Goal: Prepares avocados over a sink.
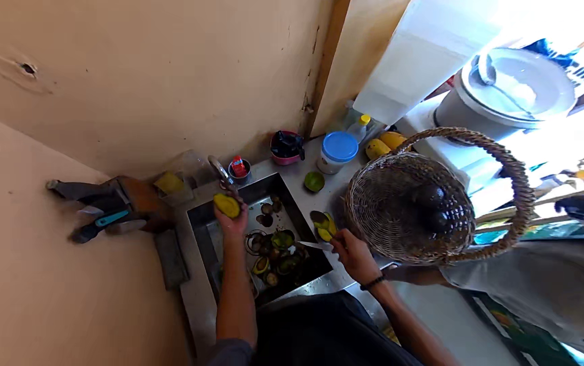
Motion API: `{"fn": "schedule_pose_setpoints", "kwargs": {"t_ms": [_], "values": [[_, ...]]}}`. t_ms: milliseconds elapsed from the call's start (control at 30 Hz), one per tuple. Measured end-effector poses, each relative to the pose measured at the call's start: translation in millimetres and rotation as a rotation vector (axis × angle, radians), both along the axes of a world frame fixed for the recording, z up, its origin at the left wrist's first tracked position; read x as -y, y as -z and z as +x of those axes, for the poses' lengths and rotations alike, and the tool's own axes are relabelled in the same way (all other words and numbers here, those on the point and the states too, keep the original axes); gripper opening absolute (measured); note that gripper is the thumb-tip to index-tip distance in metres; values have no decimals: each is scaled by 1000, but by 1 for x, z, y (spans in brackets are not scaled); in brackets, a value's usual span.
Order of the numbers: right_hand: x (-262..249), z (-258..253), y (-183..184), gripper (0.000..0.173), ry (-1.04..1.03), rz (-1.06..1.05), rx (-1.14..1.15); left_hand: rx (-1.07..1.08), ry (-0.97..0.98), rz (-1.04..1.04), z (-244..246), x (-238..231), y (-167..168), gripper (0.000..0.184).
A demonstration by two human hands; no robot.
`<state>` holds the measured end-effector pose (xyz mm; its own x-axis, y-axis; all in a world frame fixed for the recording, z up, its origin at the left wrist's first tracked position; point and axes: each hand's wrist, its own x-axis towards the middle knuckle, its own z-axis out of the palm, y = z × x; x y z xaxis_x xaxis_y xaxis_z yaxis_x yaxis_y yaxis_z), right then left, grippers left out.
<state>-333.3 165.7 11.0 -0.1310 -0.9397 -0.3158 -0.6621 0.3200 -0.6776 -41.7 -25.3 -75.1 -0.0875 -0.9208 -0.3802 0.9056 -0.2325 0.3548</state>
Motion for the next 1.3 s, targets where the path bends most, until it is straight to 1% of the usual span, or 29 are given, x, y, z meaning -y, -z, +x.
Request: {"fn": "schedule_pose_setpoints", "kwargs": {"t_ms": [33, 67, 100, 133, 167, 233, 333, 433, 500, 633, 700, 800, 900, 967, 1033, 1100, 1200, 1267, 1300], "values": [[-14, 0, 5, 28, 15, 3, 52, 232, 107, 88, -2, -8, 4, 57], [-25, 1, 10, 27, 28, 0, 91, 419, 221, 147, -4, -12, 10, 59], [-33, 4, 16, 25, 33, 4, 117, 534, 315, 188, -6, -14, 16, 59], [-40, 8, 20, 24, 31, 17, 135, 585, 379, 205, -7, -16, 23, 57], [-43, 11, 23, 24, 25, 30, 146, 585, 404, 213, -7, -16, 30, 55], [-41, 14, 26, 24, -8, 34, 141, 578, 381, 267, -12, -14, 34, 52], [-33, 16, 22, 26, -65, 26, 117, 591, 370, 321, -13, -12, 36, 50], [-23, 13, 17, 27, -73, 22, 94, 621, 385, 342, -16, -13, 32, 47], [-17, 11, 14, 27, -65, 19, 87, 593, 395, 330, -18, -18, 30, 43], [-12, 7, 13, 27, -55, -12, 72, 486, 440, 240, -16, -25, 26, 46], [-11, 6, 14, 27, -63, -7, 71, 442, 455, 169, -12, -26, 26, 44], [-12, 7, 17, 28, -75, 3, 73, 373, 439, 36, -6, -25, 33, 36], [-14, 8, 19, 28, -91, 6, 80, 350, 417, -104, -1, -21, 42, 38], [-15, 8, 20, 28, -90, 13, 82, 314, 397, -125, 0, -20, 43, 38], [-14, 8, 20, 27, -94, 16, 82, 318, 403, -60, -3, -19, 37, 37], [-14, 9, 20, 27, -96, 15, 82, 363, 423, 86, -8, -18, 31, 40], [-14, 7, 20, 28, -92, 16, 79, 541, 482, 263, -16, -14, 23, 48], [-14, 6, 18, 28, -94, 23, 84, 741, 426, 289, -20, -11, 21, 52], [-14, 5, 18, 29, -94, 24, 85, 871, 365, 255, -20, -8, 21, 54]]}}
